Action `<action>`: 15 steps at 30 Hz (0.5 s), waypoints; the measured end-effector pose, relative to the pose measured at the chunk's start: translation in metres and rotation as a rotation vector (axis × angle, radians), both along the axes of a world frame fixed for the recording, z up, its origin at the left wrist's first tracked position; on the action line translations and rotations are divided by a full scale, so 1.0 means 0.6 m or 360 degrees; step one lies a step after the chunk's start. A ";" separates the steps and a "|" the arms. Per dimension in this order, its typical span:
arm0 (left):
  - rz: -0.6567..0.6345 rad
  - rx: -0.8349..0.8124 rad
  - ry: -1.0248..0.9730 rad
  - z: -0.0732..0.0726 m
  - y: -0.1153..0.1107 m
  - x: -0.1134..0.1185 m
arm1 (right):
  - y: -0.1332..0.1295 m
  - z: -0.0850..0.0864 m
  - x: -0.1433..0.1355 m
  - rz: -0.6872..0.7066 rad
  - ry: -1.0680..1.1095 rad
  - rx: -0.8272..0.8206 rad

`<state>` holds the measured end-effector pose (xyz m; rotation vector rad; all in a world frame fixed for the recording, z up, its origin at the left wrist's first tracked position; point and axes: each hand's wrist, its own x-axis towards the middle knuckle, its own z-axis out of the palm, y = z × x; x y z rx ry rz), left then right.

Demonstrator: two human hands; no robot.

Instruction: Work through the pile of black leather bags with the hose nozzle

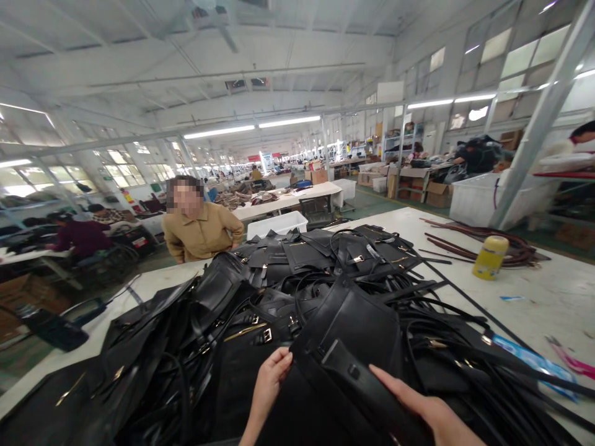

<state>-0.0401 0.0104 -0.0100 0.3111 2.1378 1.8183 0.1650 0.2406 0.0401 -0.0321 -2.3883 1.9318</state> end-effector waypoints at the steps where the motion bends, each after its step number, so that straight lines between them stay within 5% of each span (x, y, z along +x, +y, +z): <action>1: -0.0008 0.0012 -0.0006 0.002 -0.002 0.003 | -0.007 0.005 -0.010 0.0052 0.0010 -0.0037; 8: -0.0165 0.0160 -0.0067 0.022 -0.007 0.030 | -0.026 -0.006 -0.069 0.0256 -0.0141 -0.0227; 15: -0.0428 -0.0112 -0.0117 0.071 0.021 0.004 | -0.056 -0.006 -0.114 0.0223 -0.0025 -0.0487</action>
